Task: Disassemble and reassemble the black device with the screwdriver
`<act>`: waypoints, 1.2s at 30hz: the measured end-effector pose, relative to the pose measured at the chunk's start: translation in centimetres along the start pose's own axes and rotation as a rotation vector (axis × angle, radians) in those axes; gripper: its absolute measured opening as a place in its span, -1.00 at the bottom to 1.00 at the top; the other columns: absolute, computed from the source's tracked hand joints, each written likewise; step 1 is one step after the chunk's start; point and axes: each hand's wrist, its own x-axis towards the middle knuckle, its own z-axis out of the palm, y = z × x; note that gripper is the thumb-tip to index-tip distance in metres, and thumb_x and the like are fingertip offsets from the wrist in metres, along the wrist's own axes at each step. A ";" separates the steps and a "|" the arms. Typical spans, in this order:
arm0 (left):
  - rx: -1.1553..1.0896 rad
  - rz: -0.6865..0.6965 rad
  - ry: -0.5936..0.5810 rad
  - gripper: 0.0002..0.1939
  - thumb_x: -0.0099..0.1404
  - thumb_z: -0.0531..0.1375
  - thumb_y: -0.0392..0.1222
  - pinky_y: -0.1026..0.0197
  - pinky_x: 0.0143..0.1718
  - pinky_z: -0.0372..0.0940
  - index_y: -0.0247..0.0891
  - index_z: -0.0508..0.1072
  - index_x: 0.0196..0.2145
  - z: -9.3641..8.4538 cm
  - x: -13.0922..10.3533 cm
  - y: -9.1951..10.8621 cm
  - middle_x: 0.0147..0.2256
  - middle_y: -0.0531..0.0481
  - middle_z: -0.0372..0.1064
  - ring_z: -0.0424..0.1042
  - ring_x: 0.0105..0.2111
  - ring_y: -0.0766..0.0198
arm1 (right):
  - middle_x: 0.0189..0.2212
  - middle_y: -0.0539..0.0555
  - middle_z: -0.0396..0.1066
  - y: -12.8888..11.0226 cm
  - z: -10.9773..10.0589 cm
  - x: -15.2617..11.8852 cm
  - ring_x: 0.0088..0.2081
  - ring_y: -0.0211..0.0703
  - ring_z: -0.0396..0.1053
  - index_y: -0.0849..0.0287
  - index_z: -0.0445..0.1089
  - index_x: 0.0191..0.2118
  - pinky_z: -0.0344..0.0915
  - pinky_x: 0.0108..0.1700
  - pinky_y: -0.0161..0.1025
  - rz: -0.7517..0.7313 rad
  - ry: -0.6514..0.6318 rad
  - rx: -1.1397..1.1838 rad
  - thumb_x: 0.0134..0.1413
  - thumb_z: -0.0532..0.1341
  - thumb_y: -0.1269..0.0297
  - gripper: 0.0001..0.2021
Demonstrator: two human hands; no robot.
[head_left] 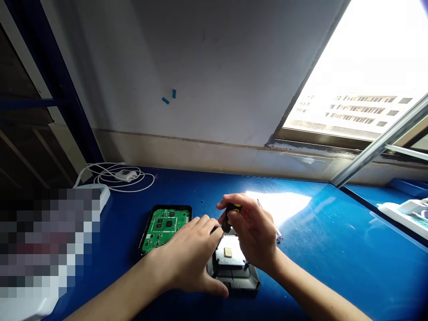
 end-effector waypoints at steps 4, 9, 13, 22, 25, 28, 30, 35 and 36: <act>-0.019 -0.019 0.004 -0.36 -0.07 0.53 0.27 -0.05 -0.13 0.39 -0.23 0.46 -0.24 0.0 0.1 0.0 -0.15 -0.08 0.39 0.39 -0.15 -0.05 | -0.01 0.09 0.57 0.0 -0.3 0.0 -0.41 -0.32 0.55 0.01 0.36 0.08 0.54 -0.35 -0.28 0.054 -0.017 0.066 0.49 0.00 0.40 -0.74; -0.037 -0.009 -0.004 -0.33 -0.06 0.53 0.25 -0.12 -0.09 0.40 -0.23 0.46 -0.17 0.0 0.0 0.1 -0.09 -0.12 0.40 0.39 -0.11 -0.09 | 0.05 0.12 0.51 -0.1 -0.5 -0.3 -0.33 -0.26 0.57 -0.01 0.37 0.09 0.59 -0.28 -0.19 0.048 -0.012 0.166 0.52 -0.01 0.24 -0.76; -0.067 -0.008 -0.041 -0.29 -0.01 0.52 0.21 -0.16 0.03 0.38 -0.25 0.46 -0.04 -0.1 0.0 0.1 -0.01 -0.18 0.41 0.39 -0.02 -0.15 | -0.11 0.09 0.43 -0.5 -0.1 -0.5 -0.28 -0.18 0.56 -0.02 0.45 0.13 0.61 -0.26 -0.15 -0.011 0.029 0.089 0.37 0.26 0.23 -0.74; -0.160 0.029 -0.021 -0.20 0.03 0.48 0.23 -0.26 0.23 0.22 -0.16 0.39 0.13 0.6 -0.1 -0.7 0.13 -0.20 0.37 0.29 0.19 -0.24 | 0.18 0.17 0.40 -1.4 0.3 -0.4 -0.11 -0.17 0.57 -0.03 0.30 0.19 0.61 -0.11 -0.06 0.035 -0.065 0.169 0.53 -0.08 0.32 -0.69; -0.150 -0.008 -0.041 -0.21 0.02 0.50 0.19 -0.24 0.19 0.27 -0.22 0.41 0.10 0.3 0.0 -0.3 0.13 -0.24 0.35 0.32 0.16 -0.25 | -0.04 0.15 0.43 -1.6 0.2 -0.3 -0.18 -0.12 0.53 0.03 0.40 0.08 0.58 -0.20 -0.10 -0.066 -0.040 0.019 0.46 0.12 0.25 -0.80; -0.146 -0.016 -0.063 -0.17 0.02 0.52 0.16 -0.21 0.13 0.32 -0.27 0.39 0.13 0.0 0.0 0.0 0.10 -0.25 0.36 0.35 0.10 -0.22 | -0.21 0.06 0.42 -1.6 0.3 -0.4 -0.29 -0.18 0.53 0.03 0.40 0.10 0.54 -0.32 -0.21 -0.077 -0.014 -0.040 0.41 0.18 0.35 -0.78; -0.150 -0.007 -0.051 -0.16 0.02 0.52 0.14 -0.19 0.12 0.34 -0.25 0.37 0.15 0.0 -0.1 0.0 0.11 -0.22 0.35 0.36 0.07 -0.19 | -0.10 0.10 0.49 -1.5 0.5 -0.6 -0.32 -0.24 0.55 0.00 0.32 0.17 0.54 -0.33 -0.25 -0.025 -0.024 0.011 0.47 0.06 0.41 -0.71; -0.157 0.012 -0.013 -0.22 0.01 0.50 0.21 -0.26 0.20 0.26 -0.18 0.40 0.08 0.6 -0.2 -0.5 0.16 -0.20 0.33 0.32 0.14 -0.23 | 0.14 0.17 0.43 -1.3 0.5 -0.5 -0.25 -0.24 0.59 -0.01 0.29 0.12 0.61 -0.21 -0.14 0.016 0.002 0.114 0.53 -0.09 0.34 -0.72; -0.154 0.008 -0.019 -0.22 0.01 0.50 0.22 -0.28 0.20 0.26 -0.19 0.40 0.07 0.6 -0.2 -0.5 0.14 -0.22 0.34 0.32 0.15 -0.24 | 0.10 0.17 0.43 -1.3 0.4 -0.4 -0.22 -0.20 0.58 0.00 0.33 0.12 0.61 -0.19 -0.11 0.005 -0.004 0.094 0.52 -0.02 0.30 -0.75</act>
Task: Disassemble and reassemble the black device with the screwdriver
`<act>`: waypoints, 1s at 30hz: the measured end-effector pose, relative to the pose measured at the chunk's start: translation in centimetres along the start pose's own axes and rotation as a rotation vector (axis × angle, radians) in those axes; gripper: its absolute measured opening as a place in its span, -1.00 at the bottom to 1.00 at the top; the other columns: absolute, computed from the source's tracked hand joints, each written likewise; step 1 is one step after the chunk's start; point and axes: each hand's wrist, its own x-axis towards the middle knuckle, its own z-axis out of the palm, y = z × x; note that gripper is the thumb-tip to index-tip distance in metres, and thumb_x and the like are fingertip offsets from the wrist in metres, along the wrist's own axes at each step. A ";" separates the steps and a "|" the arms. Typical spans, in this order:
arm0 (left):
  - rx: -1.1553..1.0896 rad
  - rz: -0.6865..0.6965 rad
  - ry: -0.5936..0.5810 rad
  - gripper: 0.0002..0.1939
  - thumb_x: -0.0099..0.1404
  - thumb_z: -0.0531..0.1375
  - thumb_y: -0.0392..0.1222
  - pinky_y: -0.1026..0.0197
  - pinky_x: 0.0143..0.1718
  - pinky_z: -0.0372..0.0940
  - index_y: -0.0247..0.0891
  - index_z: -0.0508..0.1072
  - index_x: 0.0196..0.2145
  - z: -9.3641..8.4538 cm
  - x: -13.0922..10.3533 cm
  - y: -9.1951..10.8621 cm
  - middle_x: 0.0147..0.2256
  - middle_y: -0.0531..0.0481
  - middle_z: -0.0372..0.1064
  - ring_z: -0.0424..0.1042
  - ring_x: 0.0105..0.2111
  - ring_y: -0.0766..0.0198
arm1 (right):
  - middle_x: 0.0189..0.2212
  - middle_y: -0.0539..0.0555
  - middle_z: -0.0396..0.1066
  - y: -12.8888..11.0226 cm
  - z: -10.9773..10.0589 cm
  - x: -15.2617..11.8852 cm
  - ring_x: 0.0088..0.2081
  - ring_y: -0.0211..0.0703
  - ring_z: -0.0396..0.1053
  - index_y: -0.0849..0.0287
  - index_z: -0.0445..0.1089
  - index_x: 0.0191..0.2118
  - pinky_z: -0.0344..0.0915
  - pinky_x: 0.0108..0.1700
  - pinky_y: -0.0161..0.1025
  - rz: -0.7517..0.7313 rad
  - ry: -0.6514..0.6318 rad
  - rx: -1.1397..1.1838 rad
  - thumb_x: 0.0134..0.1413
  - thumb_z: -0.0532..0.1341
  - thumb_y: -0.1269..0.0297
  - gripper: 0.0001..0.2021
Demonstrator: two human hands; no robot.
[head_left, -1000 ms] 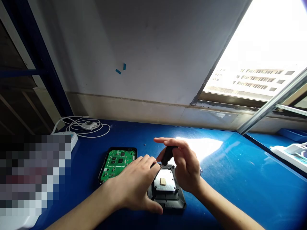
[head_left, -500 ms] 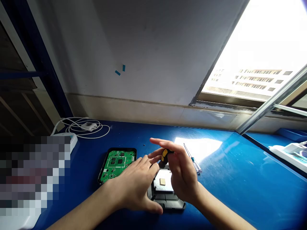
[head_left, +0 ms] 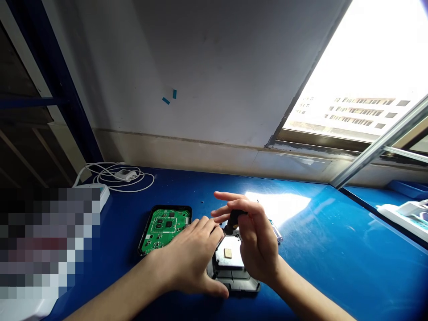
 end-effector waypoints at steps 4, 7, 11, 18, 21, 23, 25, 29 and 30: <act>0.008 -0.042 -0.042 -0.20 0.03 0.49 0.21 -0.31 0.20 0.26 -0.23 0.39 0.11 -0.2 0.1 0.2 0.11 -0.25 0.35 0.31 0.16 -0.27 | -0.15 0.10 0.44 -0.3 -0.3 0.3 -0.25 -0.15 0.54 0.02 0.46 0.11 0.59 -0.27 -0.17 -0.074 -0.006 -0.113 0.35 0.27 0.34 -0.74; 0.020 -0.025 -0.042 -0.18 0.02 0.49 0.22 -0.31 0.20 0.25 -0.23 0.38 0.11 -0.3 0.1 0.2 0.15 -0.27 0.33 0.30 0.18 -0.29 | -0.13 0.08 0.51 -0.5 -0.1 0.1 -0.28 -0.22 0.58 -0.01 0.43 0.14 0.58 -0.28 -0.24 -0.025 -0.003 -0.075 0.42 0.13 0.46 -0.69; 0.031 -0.016 -0.019 -0.26 0.01 0.50 0.20 -0.26 0.14 0.32 -0.24 0.41 0.02 -0.2 0.2 0.2 0.09 -0.23 0.37 0.36 0.10 -0.23 | -0.03 0.13 0.53 -0.6 0.0 0.2 -0.17 -0.15 0.59 0.00 0.43 0.09 0.61 -0.18 -0.13 0.011 0.014 -0.024 0.51 -0.03 0.34 -0.69; -0.029 -0.023 -0.031 -0.12 0.03 0.48 0.21 -0.27 0.22 0.24 -0.19 0.35 0.21 -0.3 0.1 0.2 0.23 -0.27 0.30 0.27 0.23 -0.32 | -0.25 0.06 0.45 -1.5 -0.2 1.1 -0.28 -0.19 0.50 -0.01 0.50 0.07 0.54 -0.30 -0.23 -0.072 -0.042 -0.117 0.38 0.22 0.39 -0.75; -0.047 -0.015 -0.030 -0.07 0.05 0.47 0.20 -0.30 0.27 0.18 -0.17 0.29 0.27 -0.2 0.1 0.0 0.27 -0.27 0.26 0.20 0.29 -0.34 | -0.13 0.09 0.53 -1.6 0.1 0.6 -0.17 -0.17 0.56 -0.01 0.39 0.14 0.58 -0.16 -0.17 -0.038 -0.053 -0.043 0.46 0.08 0.41 -0.71; -0.049 -0.015 -0.031 -0.10 0.06 0.46 0.22 -0.30 0.28 0.16 -0.16 0.31 0.26 -0.2 0.1 0.0 0.27 -0.26 0.27 0.21 0.29 -0.32 | -0.09 0.09 0.55 -1.5 0.3 0.2 -0.13 -0.15 0.57 -0.02 0.34 0.13 0.58 -0.10 -0.11 -0.026 -0.042 0.018 0.51 0.00 0.35 -0.74; -0.045 -0.028 -0.039 -0.13 0.06 0.47 0.21 -0.31 0.27 0.17 -0.17 0.34 0.23 -0.2 0.1 0.1 0.25 -0.25 0.28 0.23 0.27 -0.32 | -0.05 0.10 0.53 -1.4 0.4 -0.1 -0.09 -0.14 0.56 -0.01 0.34 0.08 0.57 -0.08 -0.08 -0.020 -0.034 0.041 0.53 -0.06 0.31 -0.73; -0.025 -0.042 -0.050 -0.20 0.02 0.51 0.18 -0.28 0.24 0.21 -0.19 0.41 0.13 -0.4 0.1 0.4 0.23 -0.25 0.29 0.25 0.24 -0.31 | -0.15 0.10 0.44 -1.4 0.2 0.1 -0.15 -0.11 0.52 0.06 0.44 -0.05 0.55 -0.14 -0.10 -0.067 0.014 -0.043 0.41 0.20 0.23 -0.89; -0.026 -0.038 -0.046 -0.21 0.02 0.51 0.17 -0.26 0.24 0.22 -0.19 0.42 0.12 -0.4 0.1 0.4 0.21 -0.24 0.30 0.26 0.23 -0.30 | -0.20 0.08 0.42 -1.5 0.1 0.2 -0.18 -0.13 0.50 0.07 0.46 -0.08 0.54 -0.18 -0.13 -0.087 0.035 -0.072 0.36 0.27 0.27 -0.92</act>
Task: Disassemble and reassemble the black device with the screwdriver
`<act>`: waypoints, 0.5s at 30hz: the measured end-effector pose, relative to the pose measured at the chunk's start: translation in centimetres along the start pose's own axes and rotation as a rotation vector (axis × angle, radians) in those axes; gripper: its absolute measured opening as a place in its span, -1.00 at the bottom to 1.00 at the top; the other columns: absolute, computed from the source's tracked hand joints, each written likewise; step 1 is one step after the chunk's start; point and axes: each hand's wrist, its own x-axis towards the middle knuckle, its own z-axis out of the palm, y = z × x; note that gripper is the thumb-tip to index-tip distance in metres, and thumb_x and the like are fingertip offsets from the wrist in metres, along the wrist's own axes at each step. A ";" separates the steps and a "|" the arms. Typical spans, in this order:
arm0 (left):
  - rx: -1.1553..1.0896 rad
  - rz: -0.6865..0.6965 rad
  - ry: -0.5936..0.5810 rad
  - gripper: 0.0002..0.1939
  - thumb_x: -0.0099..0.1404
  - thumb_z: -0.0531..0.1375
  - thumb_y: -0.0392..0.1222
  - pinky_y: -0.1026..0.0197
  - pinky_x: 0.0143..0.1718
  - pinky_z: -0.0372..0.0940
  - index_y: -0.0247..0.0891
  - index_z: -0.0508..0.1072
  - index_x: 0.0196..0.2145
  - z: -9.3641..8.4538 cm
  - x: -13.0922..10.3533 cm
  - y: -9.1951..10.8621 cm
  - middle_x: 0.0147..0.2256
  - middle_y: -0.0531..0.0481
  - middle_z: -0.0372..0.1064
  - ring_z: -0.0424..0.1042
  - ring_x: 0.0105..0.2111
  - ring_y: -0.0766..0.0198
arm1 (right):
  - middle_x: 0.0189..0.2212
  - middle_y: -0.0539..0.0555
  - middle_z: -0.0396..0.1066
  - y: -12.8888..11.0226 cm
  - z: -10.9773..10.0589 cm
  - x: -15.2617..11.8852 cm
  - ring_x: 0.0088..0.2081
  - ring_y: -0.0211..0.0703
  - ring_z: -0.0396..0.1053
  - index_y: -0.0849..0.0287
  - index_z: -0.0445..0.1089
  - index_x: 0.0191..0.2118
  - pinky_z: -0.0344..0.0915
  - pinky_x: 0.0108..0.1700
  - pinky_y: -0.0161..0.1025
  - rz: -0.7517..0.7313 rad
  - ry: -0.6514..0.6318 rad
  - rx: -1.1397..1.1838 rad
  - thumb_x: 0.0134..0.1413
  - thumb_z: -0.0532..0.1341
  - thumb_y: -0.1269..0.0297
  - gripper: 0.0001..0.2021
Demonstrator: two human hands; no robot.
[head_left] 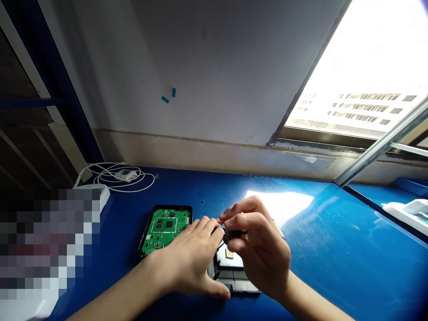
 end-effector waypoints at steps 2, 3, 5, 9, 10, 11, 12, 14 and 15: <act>-0.003 0.008 0.011 -0.23 0.03 0.51 0.16 -0.24 0.23 0.23 -0.18 0.41 0.11 0.0 0.0 0.0 0.17 -0.21 0.33 0.27 0.23 -0.26 | -0.26 0.06 0.43 0.0 -0.2 0.1 -0.23 -0.17 0.49 0.09 0.48 -0.08 0.51 -0.24 -0.20 -0.024 0.031 -0.046 0.32 0.27 0.43 -0.87; -0.001 0.013 0.014 -0.23 0.03 0.51 0.16 -0.23 0.23 0.23 -0.18 0.41 0.11 0.0 0.0 0.0 0.16 -0.20 0.34 0.26 0.23 -0.26 | -0.25 0.06 0.46 0.0 -0.2 0.0 -0.23 -0.19 0.49 0.09 0.48 -0.06 0.51 -0.24 -0.23 -0.027 0.035 -0.058 0.33 0.23 0.50 -0.81; 0.011 0.024 0.015 -0.22 0.03 0.50 0.16 -0.24 0.25 0.21 -0.18 0.40 0.11 0.1 0.0 -0.1 0.14 -0.19 0.35 0.25 0.24 -0.26 | -0.19 0.07 0.52 0.1 -0.2 -0.2 -0.18 -0.20 0.52 0.09 0.46 0.02 0.52 -0.21 -0.24 -0.008 0.034 -0.052 0.36 0.14 0.58 -0.71; 0.044 0.019 0.001 -0.24 0.03 0.50 0.21 -0.29 0.23 0.23 -0.25 0.41 0.05 0.1 0.2 -0.2 0.11 -0.24 0.35 0.26 0.22 -0.29 | 0.00 0.10 0.55 0.3 -0.1 -0.7 -0.02 -0.16 0.54 0.05 0.38 0.13 0.54 -0.01 -0.13 0.051 0.013 0.020 0.45 -0.02 0.52 -0.64; 0.049 0.015 -0.004 -0.23 0.03 0.50 0.21 -0.29 0.22 0.24 -0.25 0.41 0.05 0.0 0.2 -0.2 0.11 -0.25 0.35 0.27 0.20 -0.29 | 0.04 0.12 0.52 0.4 -0.1 -0.7 0.01 -0.14 0.53 0.06 0.38 0.12 0.53 0.01 -0.10 0.049 0.003 0.024 0.47 -0.05 0.50 -0.64; 0.051 0.011 -0.010 -0.22 0.03 0.50 0.22 -0.29 0.21 0.25 -0.26 0.41 0.06 0.0 0.3 -0.1 0.11 -0.25 0.35 0.29 0.19 -0.29 | 0.06 0.14 0.49 0.4 -0.1 -0.7 0.02 -0.12 0.51 0.07 0.40 0.12 0.53 0.01 -0.07 0.041 -0.011 0.011 0.47 -0.06 0.48 -0.64; 0.052 0.007 -0.015 -0.21 0.02 0.50 0.23 -0.28 0.21 0.27 -0.26 0.41 0.07 -0.1 0.3 0.0 0.12 -0.27 0.34 0.30 0.18 -0.29 | 0.05 0.17 0.46 0.3 -0.2 -0.6 0.01 -0.09 0.50 0.09 0.41 0.11 0.54 -0.01 -0.06 0.027 -0.020 -0.014 0.48 -0.04 0.44 -0.66; 0.051 -0.008 -0.027 -0.18 0.02 0.50 0.23 -0.27 0.20 0.28 -0.27 0.41 0.10 -0.3 0.3 0.2 0.16 -0.29 0.32 0.29 0.18 -0.30 | -0.06 0.17 0.40 0.3 -0.3 -0.5 -0.08 -0.08 0.48 0.12 0.45 0.11 0.53 -0.12 -0.07 -0.011 -0.020 -0.082 0.45 0.09 0.34 -0.74; 0.050 -0.015 -0.032 -0.18 0.02 0.50 0.22 -0.26 0.20 0.29 -0.27 0.40 0.11 -0.4 0.3 0.3 0.18 -0.30 0.30 0.29 0.19 -0.30 | -0.12 0.15 0.37 0.2 -0.3 -0.4 -0.14 -0.09 0.47 0.13 0.46 0.11 0.52 -0.19 -0.10 -0.031 -0.009 -0.112 0.41 0.16 0.32 -0.75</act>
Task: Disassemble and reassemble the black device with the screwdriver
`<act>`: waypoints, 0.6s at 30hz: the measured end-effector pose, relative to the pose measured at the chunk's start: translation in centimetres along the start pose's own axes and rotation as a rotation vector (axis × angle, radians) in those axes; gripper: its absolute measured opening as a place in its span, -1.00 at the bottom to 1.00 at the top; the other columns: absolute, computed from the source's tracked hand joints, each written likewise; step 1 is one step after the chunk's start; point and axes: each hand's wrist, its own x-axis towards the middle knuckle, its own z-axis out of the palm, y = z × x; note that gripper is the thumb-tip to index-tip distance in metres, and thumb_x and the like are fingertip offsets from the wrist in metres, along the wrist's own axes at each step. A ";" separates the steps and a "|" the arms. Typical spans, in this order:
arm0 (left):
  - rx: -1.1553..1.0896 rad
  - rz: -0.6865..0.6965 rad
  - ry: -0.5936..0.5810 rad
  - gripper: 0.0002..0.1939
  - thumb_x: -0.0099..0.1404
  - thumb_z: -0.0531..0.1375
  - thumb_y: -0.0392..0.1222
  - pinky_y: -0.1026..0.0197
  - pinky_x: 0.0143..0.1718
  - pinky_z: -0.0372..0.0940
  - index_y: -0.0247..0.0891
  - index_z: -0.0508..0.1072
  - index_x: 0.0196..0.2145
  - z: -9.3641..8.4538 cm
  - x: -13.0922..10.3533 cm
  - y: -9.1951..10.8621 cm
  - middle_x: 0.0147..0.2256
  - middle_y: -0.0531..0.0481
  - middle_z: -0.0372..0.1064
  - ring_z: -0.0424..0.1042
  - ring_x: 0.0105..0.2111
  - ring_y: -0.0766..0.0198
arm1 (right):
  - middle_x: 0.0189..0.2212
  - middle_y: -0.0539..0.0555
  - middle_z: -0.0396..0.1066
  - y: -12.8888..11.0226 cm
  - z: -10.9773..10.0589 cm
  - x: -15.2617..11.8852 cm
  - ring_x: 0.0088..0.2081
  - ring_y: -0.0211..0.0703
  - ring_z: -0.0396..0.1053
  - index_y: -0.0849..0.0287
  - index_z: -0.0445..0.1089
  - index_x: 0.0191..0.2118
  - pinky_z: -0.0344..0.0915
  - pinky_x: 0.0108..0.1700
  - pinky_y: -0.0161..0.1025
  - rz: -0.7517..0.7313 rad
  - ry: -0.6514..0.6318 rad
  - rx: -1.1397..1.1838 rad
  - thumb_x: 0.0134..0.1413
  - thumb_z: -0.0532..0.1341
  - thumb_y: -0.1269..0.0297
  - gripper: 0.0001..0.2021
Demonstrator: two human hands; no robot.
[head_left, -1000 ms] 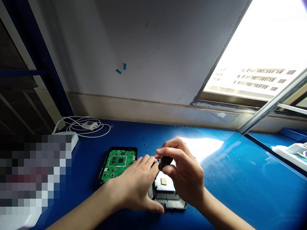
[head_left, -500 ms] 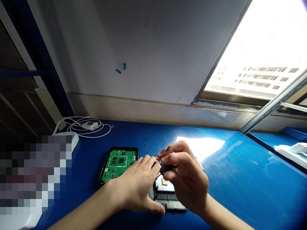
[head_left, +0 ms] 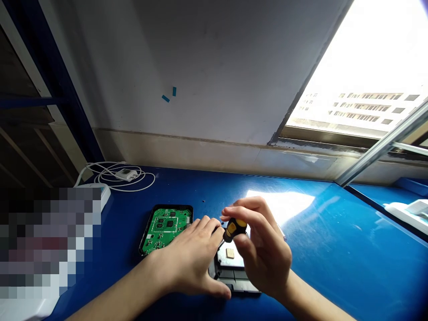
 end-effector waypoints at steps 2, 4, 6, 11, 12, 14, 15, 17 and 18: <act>-0.004 -0.005 -0.003 -0.16 0.03 0.50 0.20 -0.24 0.20 0.29 -0.27 0.39 0.14 -0.1 -0.1 0.1 0.21 -0.30 0.28 0.28 0.20 -0.29 | -0.22 0.10 0.34 -0.1 0.0 0.2 -0.23 -0.13 0.43 0.11 0.46 0.11 0.49 -0.29 -0.15 -0.029 0.027 -0.034 0.33 0.26 0.38 -0.72; -0.009 0.001 0.002 -0.14 0.04 0.50 0.19 -0.22 0.20 0.29 -0.29 0.38 0.16 0.0 -0.1 0.1 0.20 -0.30 0.29 0.29 0.18 -0.27 | -0.22 0.10 0.38 -0.1 0.1 0.3 -0.24 -0.14 0.44 0.10 0.45 0.12 0.49 -0.31 -0.18 -0.036 0.033 -0.030 0.31 0.24 0.51 -0.67; -0.008 0.009 0.012 -0.13 0.03 0.50 0.22 -0.22 0.19 0.30 -0.29 0.37 0.17 0.1 -0.1 0.0 0.19 -0.29 0.31 0.32 0.15 -0.25 | -0.18 0.12 0.45 -0.2 0.2 0.4 -0.21 -0.14 0.48 0.09 0.42 0.12 0.52 -0.28 -0.17 -0.038 0.027 0.007 0.33 0.16 0.55 -0.66; -0.002 0.029 0.033 -0.16 0.04 0.49 0.23 -0.23 0.19 0.29 -0.24 0.37 0.14 0.5 -0.2 -0.4 0.15 -0.24 0.34 0.33 0.15 -0.25 | -0.13 0.16 0.52 0.0 0.1 0.1 -0.13 -0.10 0.53 0.12 0.39 0.05 0.55 -0.18 -0.09 -0.049 -0.003 0.085 0.45 0.00 0.46 -0.73; -0.004 0.026 0.034 -0.17 0.04 0.49 0.23 -0.22 0.20 0.28 -0.22 0.38 0.13 0.5 -0.1 -0.4 0.15 -0.23 0.34 0.32 0.16 -0.25 | -0.11 0.17 0.51 0.1 0.1 0.0 -0.11 -0.09 0.53 0.12 0.40 0.04 0.55 -0.16 -0.08 -0.042 -0.005 0.091 0.45 0.02 0.44 -0.75; -0.008 0.020 0.027 -0.21 0.04 0.49 0.22 -0.22 0.20 0.28 -0.19 0.40 0.11 0.5 -0.1 -0.3 0.14 -0.21 0.33 0.31 0.17 -0.25 | -0.10 0.16 0.46 0.1 0.0 0.0 -0.12 -0.09 0.52 0.13 0.44 -0.01 0.56 -0.14 -0.08 -0.033 0.017 0.085 0.41 0.14 0.40 -0.83; -0.011 0.016 0.024 -0.22 0.05 0.49 0.22 -0.21 0.20 0.27 -0.18 0.40 0.11 0.4 -0.1 -0.3 0.14 -0.20 0.33 0.30 0.17 -0.25 | -0.12 0.14 0.43 0.0 0.0 0.0 -0.13 -0.10 0.52 0.13 0.46 -0.04 0.56 -0.15 -0.09 -0.035 0.038 0.070 0.37 0.21 0.40 -0.87; -0.013 0.012 0.021 -0.24 0.05 0.48 0.22 -0.20 0.19 0.27 -0.17 0.41 0.10 0.4 -0.2 -0.3 0.13 -0.19 0.33 0.31 0.17 -0.23 | -0.17 0.09 0.40 -0.1 -0.1 0.1 -0.17 -0.14 0.51 0.13 0.49 -0.10 0.55 -0.19 -0.17 -0.047 0.068 0.025 0.27 0.31 0.47 -0.85; -0.009 0.016 0.021 -0.23 0.05 0.48 0.22 -0.19 0.18 0.28 -0.18 0.40 0.10 0.4 -0.2 -0.3 0.11 -0.18 0.34 0.31 0.16 -0.23 | -0.19 0.08 0.41 -0.1 -0.1 0.2 -0.18 -0.17 0.51 0.13 0.49 -0.10 0.54 -0.21 -0.21 -0.047 0.071 0.008 0.25 0.31 0.53 -0.81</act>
